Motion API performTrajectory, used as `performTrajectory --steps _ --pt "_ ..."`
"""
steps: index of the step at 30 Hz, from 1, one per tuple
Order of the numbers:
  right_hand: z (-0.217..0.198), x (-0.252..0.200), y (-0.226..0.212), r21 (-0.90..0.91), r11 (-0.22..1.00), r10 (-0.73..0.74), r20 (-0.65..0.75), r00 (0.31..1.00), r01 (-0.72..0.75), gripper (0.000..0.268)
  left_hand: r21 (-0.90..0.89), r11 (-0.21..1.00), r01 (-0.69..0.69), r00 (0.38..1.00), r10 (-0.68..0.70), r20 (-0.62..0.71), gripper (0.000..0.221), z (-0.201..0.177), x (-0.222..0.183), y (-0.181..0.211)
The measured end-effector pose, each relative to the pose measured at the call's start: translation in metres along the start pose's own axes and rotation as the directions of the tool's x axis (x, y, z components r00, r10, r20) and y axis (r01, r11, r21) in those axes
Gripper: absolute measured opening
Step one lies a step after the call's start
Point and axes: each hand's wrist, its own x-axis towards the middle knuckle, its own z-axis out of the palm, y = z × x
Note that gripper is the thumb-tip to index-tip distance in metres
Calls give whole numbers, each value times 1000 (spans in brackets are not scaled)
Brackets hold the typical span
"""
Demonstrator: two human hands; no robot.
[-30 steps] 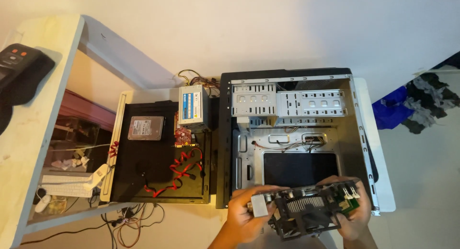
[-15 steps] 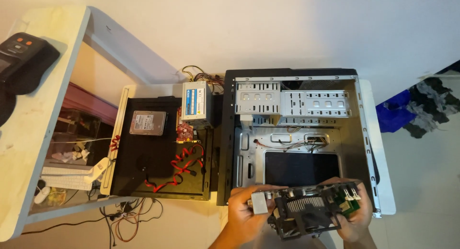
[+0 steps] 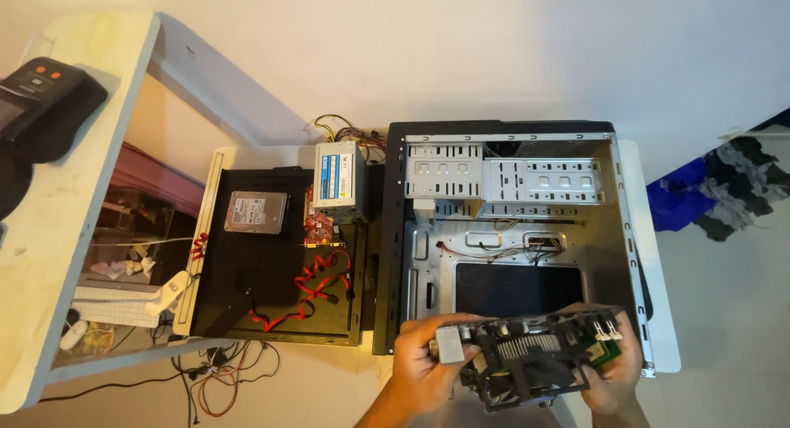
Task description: Inspecting and rotating a motherboard with RAM and a CPU cooler attached, likely as part of a computer assembly or repair process.
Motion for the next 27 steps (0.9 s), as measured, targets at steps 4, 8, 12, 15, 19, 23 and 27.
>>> performTrajectory --steps 4,8,12,15,19,23,27 --pt "-16 -6 3 -97 995 10 -5 1000 -10 70 -31 999 -5 1000 5 -6 27 1 6 10" --pt "-12 -5 2 209 977 45 -16 999 -41 63 -108 990 -89 988 102 119 37 1 12 29" --pt "-18 -18 9 -174 984 -3 -185 983 -30 76 -517 844 -141 961 242 132 63 12 11 17" --pt "-13 -17 10 -149 987 26 -228 973 -61 86 -278 905 -321 938 344 36 73 11 19 23" --pt "-24 -27 31 -274 957 -166 -232 958 99 96 95 821 -564 783 567 -254 79 20 19 0" --pt "-4 -19 19 -368 929 -175 -310 934 52 90 458 739 -495 749 630 -207 43 20 10 -1" --pt "-21 -20 34 -494 858 -269 -200 942 140 93 445 775 -449 784 581 -219 45 23 15 0"
